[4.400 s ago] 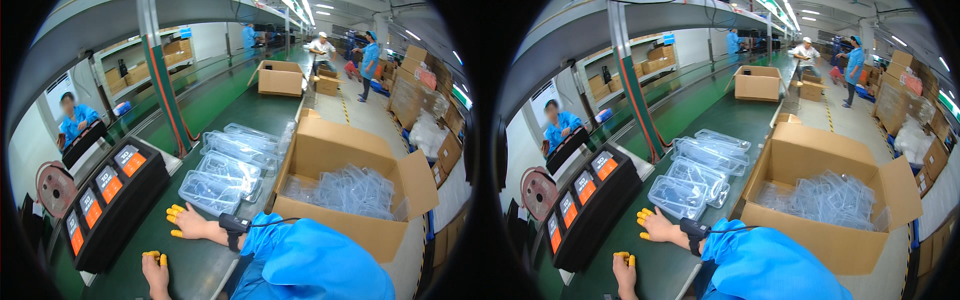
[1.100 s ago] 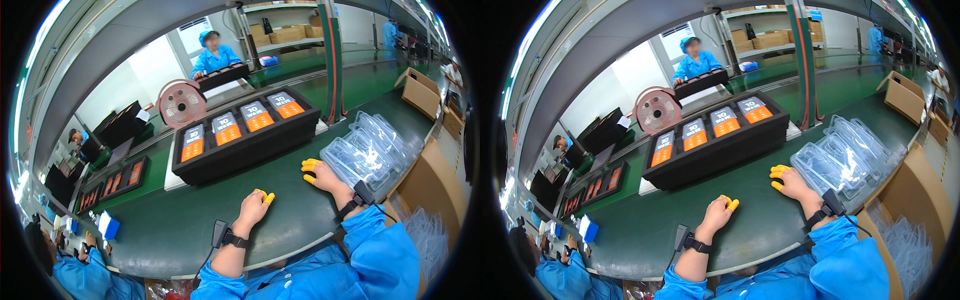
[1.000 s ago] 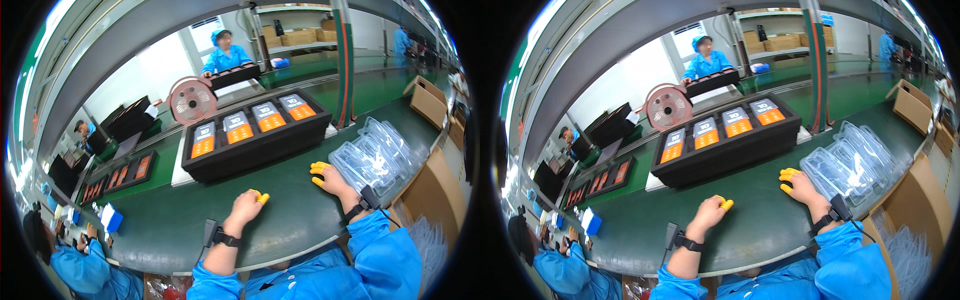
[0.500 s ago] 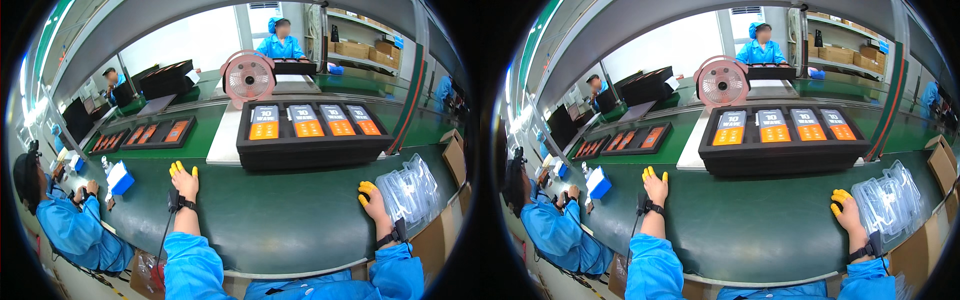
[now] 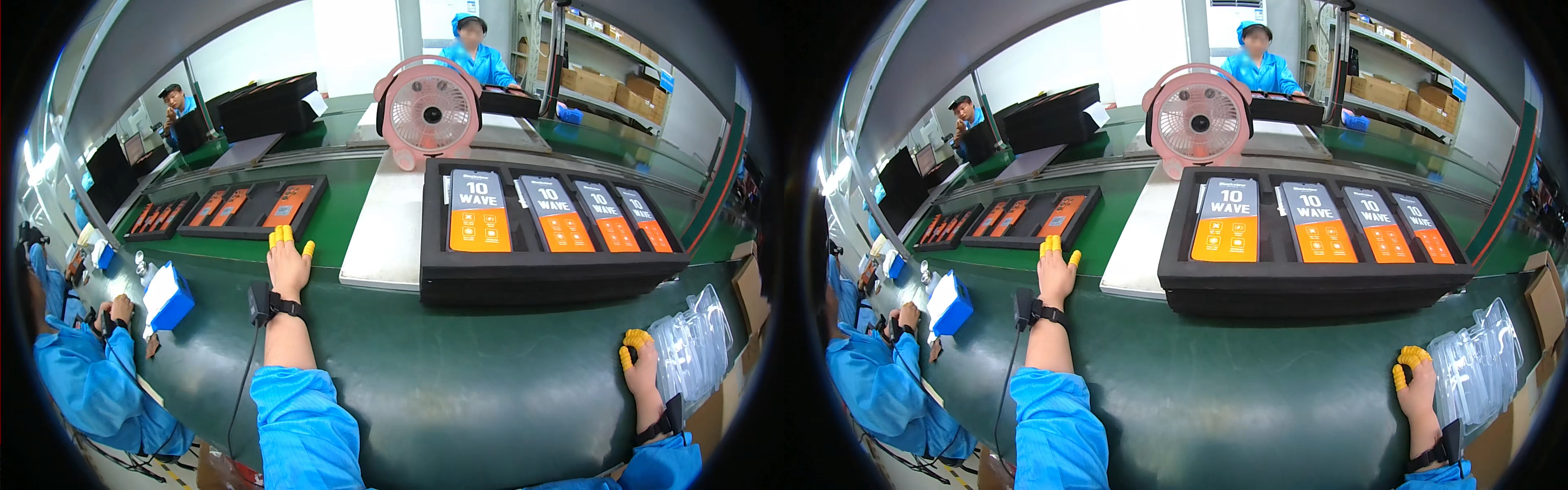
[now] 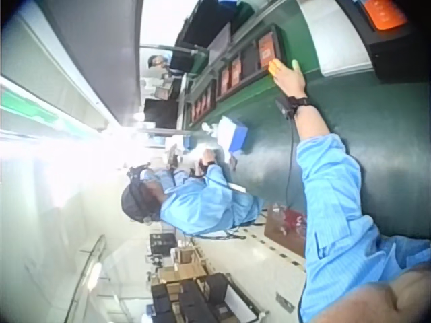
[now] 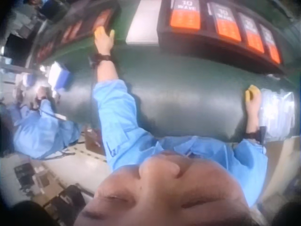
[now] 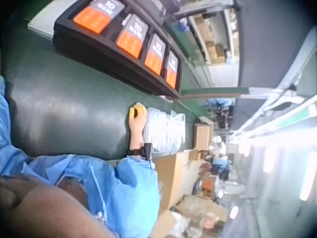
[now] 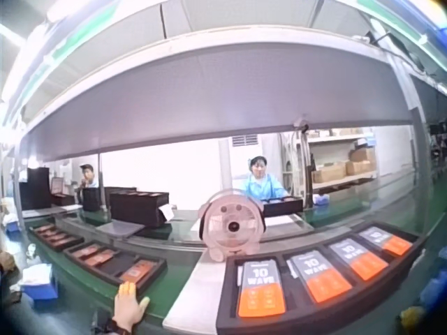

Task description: Assembling mobile phones by placing them into protective cases and trays on a conveyor belt.

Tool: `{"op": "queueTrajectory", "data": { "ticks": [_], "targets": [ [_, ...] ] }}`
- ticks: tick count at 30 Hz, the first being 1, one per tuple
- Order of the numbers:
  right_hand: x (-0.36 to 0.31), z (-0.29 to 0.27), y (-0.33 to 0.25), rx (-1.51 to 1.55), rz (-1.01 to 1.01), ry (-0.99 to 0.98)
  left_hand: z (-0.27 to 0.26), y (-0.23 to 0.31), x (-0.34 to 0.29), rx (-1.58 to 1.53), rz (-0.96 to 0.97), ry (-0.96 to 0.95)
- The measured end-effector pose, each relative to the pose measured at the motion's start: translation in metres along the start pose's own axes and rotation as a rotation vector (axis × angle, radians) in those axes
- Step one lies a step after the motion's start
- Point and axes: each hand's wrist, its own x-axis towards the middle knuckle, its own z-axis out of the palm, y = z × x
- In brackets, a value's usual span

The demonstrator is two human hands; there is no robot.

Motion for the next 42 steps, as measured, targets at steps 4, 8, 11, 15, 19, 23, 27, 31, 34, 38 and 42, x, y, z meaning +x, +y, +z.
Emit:
{"op": "queueTrajectory", "data": {
  "ticks": [4,8,11,15,19,23,27,31,34,38,42],
  "targets": [
    [0.001,0.002,0.001,0.024,-0.026,0.007,0.004,-0.006,0.013,0.016,0.046,-0.063],
    [0.001,0.003,0.002,0.025,-0.008,0.008,0.004,0.010,0.023,0.116,0.034,-0.102],
    [0.002,0.006,0.001,-0.035,-0.008,0.041,0.006,0.018,0.027,0.191,0.037,-0.035],
    [0.003,0.007,0.002,-0.041,-0.010,0.045,-0.005,0.027,0.028,0.208,0.028,0.052],
    [0.002,0.006,0.000,-0.014,0.006,0.038,-0.028,0.021,0.020,-0.019,0.049,0.116],
    [0.003,0.004,-0.002,0.010,-0.020,0.042,-0.067,0.021,0.000,-0.321,0.038,0.347],
    [0.001,0.002,0.000,0.057,-0.046,0.055,-0.118,0.041,-0.039,-0.458,0.120,0.430],
    [-0.005,0.005,0.008,0.030,0.005,0.083,-0.136,0.055,-0.083,-0.403,0.377,0.275],
    [0.015,0.010,-0.009,0.045,-0.060,0.075,-0.152,0.021,-0.139,-0.509,0.271,0.174],
    [0.016,0.025,-0.004,0.037,-0.106,0.091,-0.154,-0.017,-0.192,-0.663,0.252,0.119],
    [0.011,0.024,0.000,-0.004,-0.080,0.059,-0.175,0.037,-0.239,-0.633,0.299,0.139]
  ]
}}
